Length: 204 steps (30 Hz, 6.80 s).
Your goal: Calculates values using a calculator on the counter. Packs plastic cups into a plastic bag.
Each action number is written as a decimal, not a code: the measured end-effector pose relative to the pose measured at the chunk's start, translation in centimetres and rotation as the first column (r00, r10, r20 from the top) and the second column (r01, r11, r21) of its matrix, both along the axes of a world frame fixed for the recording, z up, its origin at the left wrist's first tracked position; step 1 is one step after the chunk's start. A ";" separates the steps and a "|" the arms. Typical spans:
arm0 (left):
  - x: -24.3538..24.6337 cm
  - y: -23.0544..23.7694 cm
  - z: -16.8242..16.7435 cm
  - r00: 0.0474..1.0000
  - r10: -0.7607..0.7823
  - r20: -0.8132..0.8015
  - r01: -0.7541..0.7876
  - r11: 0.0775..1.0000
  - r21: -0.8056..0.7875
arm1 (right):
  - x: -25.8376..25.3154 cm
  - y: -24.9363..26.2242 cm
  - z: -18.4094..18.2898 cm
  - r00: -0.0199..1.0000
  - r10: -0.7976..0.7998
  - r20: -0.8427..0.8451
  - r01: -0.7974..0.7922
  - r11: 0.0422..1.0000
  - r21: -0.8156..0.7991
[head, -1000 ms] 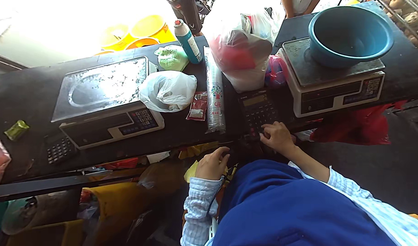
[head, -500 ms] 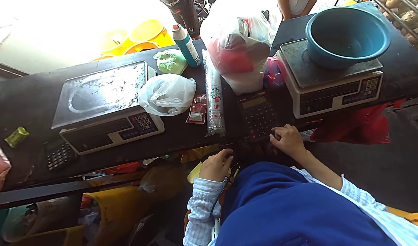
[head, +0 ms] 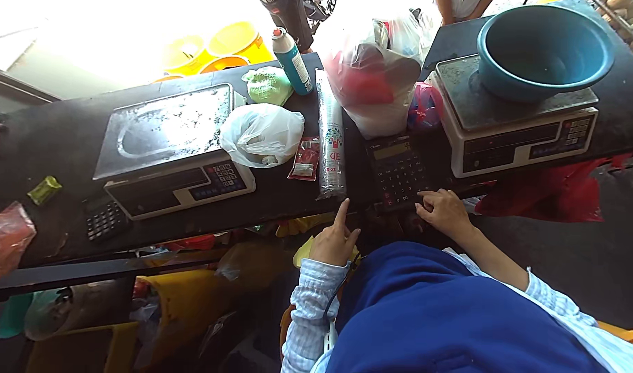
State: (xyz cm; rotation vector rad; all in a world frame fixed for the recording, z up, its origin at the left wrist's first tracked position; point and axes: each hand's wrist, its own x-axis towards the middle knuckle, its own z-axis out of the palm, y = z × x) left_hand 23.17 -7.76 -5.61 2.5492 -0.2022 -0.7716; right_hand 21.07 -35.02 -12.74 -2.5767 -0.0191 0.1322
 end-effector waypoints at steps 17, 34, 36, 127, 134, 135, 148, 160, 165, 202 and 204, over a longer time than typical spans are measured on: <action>-1.2 0.8 -0.2 0.997 -0.057 0.056 0.058 0.998 -0.014 | 3.8 2.4 -0.4 1.000 0.022 0.003 -0.023 0.996 0.085; 3.6 -1.0 -1.8 0.977 0.213 -0.016 -0.204 0.951 0.234 | -0.4 0.6 0.2 0.997 -0.079 0.022 0.079 0.997 0.007; 3.6 -1.1 -2.0 0.979 0.206 0.000 -0.201 0.956 0.212 | -0.5 0.5 0.2 0.997 -0.074 -0.036 0.075 0.997 0.020; 0.5 7.7 3.3 0.682 0.529 0.505 -0.060 0.729 -0.682 | 10.3 9.1 14.3 0.781 0.571 0.253 -0.602 0.578 0.552; 5.5 8.1 1.9 0.894 0.444 0.058 -0.051 0.230 -0.972 | 15.6 10.9 17.5 0.777 0.629 0.016 -0.581 0.708 0.400; 6.0 9.0 1.7 0.896 0.442 0.047 -0.071 0.246 -0.967 | 16.2 11.1 17.8 0.785 0.619 -0.010 -0.570 0.728 0.380; 11.0 13.6 2.4 0.794 0.507 -0.335 -0.346 -0.076 -0.935 | 16.1 18.2 15.0 0.670 0.046 0.741 -0.264 0.948 0.180; 11.2 12.4 3.3 0.856 0.458 -0.238 -0.304 0.076 -0.950 | 15.3 22.4 13.2 0.793 0.590 0.152 -0.521 0.528 0.671; 11.2 18.3 2.3 0.680 0.689 0.251 -0.006 0.348 -0.937 | 15.9 20.6 11.3 0.957 0.291 -0.017 0.029 -0.038 0.999; 6.4 24.1 3.1 0.729 0.472 0.497 -0.501 0.861 -0.082 | 21.1 19.9 4.3 0.956 -0.208 -0.205 0.204 0.978 -0.037; 6.7 23.0 2.8 0.734 0.431 0.524 -0.427 0.894 -0.137 | 21.7 19.8 3.5 0.904 -0.231 -0.360 0.263 0.964 0.042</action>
